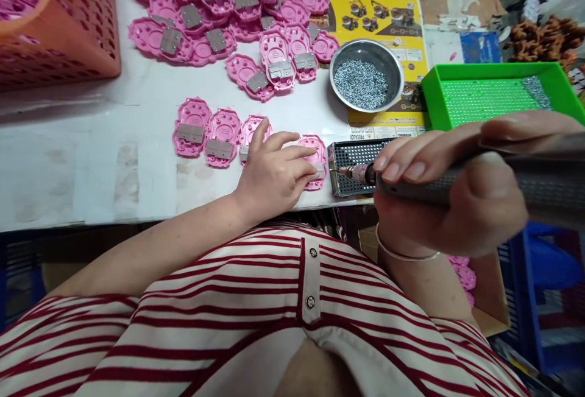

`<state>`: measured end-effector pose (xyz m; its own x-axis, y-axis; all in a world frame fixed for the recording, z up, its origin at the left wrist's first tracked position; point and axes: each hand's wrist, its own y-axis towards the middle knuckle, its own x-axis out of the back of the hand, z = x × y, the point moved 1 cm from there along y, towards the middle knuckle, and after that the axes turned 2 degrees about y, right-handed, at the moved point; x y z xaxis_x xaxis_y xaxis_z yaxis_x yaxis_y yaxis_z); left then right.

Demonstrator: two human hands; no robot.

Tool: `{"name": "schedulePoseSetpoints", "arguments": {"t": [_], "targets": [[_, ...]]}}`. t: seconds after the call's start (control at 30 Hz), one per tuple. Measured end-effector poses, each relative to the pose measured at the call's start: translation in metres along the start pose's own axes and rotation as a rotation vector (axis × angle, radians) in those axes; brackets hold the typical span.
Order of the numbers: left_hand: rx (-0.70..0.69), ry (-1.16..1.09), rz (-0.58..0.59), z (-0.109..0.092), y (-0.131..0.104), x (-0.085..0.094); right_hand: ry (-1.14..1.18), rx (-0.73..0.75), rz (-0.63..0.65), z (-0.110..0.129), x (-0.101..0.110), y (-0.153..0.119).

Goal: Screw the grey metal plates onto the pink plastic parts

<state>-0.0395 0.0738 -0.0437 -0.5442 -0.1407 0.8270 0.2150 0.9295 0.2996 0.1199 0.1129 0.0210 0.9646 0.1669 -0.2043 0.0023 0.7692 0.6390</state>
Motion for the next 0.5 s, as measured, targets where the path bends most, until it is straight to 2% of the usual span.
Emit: {"name": "schedulePoseSetpoints", "arguments": {"t": [0.07, 0.27, 0.43, 0.5], "targets": [[-0.032, 0.032, 0.003, 0.001, 0.0, -0.003, 0.038, 0.101, -0.045, -0.013, 0.001, -0.002], [-0.097, 0.058, -0.025, 0.002, 0.0, -0.009, 0.045, -0.145, -0.025, -0.035, 0.006, -0.01], [-0.161, 0.084, -0.031, 0.002, -0.002, -0.007, 0.109, -0.107, -0.032, -0.039, 0.009, -0.009], [-0.178, 0.104, -0.042, 0.002, -0.003, -0.007, 0.076, -0.161, -0.031, -0.039, 0.008, -0.009]]}}
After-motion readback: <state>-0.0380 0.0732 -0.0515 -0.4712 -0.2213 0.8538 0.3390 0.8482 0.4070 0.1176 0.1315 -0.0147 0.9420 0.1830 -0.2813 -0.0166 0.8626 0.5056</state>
